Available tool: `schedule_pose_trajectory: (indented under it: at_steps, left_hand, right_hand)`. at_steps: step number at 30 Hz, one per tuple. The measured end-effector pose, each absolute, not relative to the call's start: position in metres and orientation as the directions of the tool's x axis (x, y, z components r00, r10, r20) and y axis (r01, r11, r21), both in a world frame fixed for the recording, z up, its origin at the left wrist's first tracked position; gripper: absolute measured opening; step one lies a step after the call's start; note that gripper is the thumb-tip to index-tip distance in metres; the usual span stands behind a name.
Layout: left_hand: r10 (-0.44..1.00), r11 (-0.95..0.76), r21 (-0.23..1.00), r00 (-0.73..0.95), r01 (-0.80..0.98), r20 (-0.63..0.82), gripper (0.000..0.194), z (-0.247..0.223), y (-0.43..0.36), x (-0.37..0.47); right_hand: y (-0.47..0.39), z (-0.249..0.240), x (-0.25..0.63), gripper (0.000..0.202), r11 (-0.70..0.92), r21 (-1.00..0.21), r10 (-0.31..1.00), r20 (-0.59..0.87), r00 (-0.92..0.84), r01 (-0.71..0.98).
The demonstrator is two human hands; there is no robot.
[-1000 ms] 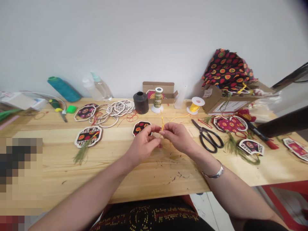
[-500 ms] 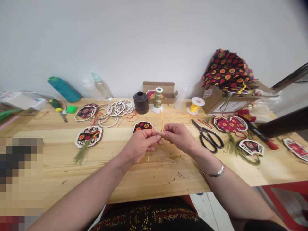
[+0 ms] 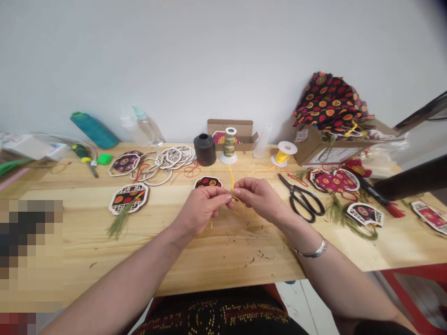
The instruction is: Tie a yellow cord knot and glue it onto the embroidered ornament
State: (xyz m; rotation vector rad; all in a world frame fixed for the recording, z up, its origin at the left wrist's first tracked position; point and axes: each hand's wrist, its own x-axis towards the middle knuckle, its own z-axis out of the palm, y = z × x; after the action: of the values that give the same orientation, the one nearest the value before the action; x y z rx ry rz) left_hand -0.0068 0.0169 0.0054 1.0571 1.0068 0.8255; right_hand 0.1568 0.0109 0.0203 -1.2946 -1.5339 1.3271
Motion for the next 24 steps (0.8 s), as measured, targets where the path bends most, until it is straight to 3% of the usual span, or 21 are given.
schedule_pose_trajectory:
  at_steps: [6,12,14,19,21,24]
  left_hand:
    - [0.959,0.214,0.975,0.204,-0.055,-0.199,0.015,0.002,0.020,-0.007]
    - [0.974,0.185,0.981,0.144,-0.057,-0.175,0.018,-0.002,0.021,-0.007]
    - [0.976,0.188,0.978,0.127,-0.086,-0.176,0.017,-0.003,0.021,-0.007]
    - [0.965,0.235,0.962,0.153,-0.137,-0.214,0.020,-0.003,0.022,-0.008]
    - [0.957,0.255,0.954,0.184,-0.157,-0.225,0.021,-0.002,0.022,-0.008]
    - [0.947,0.277,0.941,0.218,-0.194,-0.234,0.020,0.000,0.021,-0.008]
  right_hand:
    - [0.010,0.016,0.161,0.030,0.166,-0.843,0.979,0.079,-0.187,0.511]
    - [-0.002,0.013,0.153,0.027,0.367,-0.661,0.926,0.328,-0.187,0.655]
    - [-0.007,0.010,0.148,0.023,0.472,-0.525,0.869,0.413,-0.273,0.709]
    - [-0.013,-0.001,0.141,0.022,0.684,-0.004,0.640,0.484,-0.597,0.730]
    - [-0.014,-0.003,0.140,0.023,0.714,0.103,0.584,0.458,-0.670,0.693]
    - [-0.016,-0.001,0.140,0.022,0.735,0.158,0.550,0.431,-0.715,0.660]
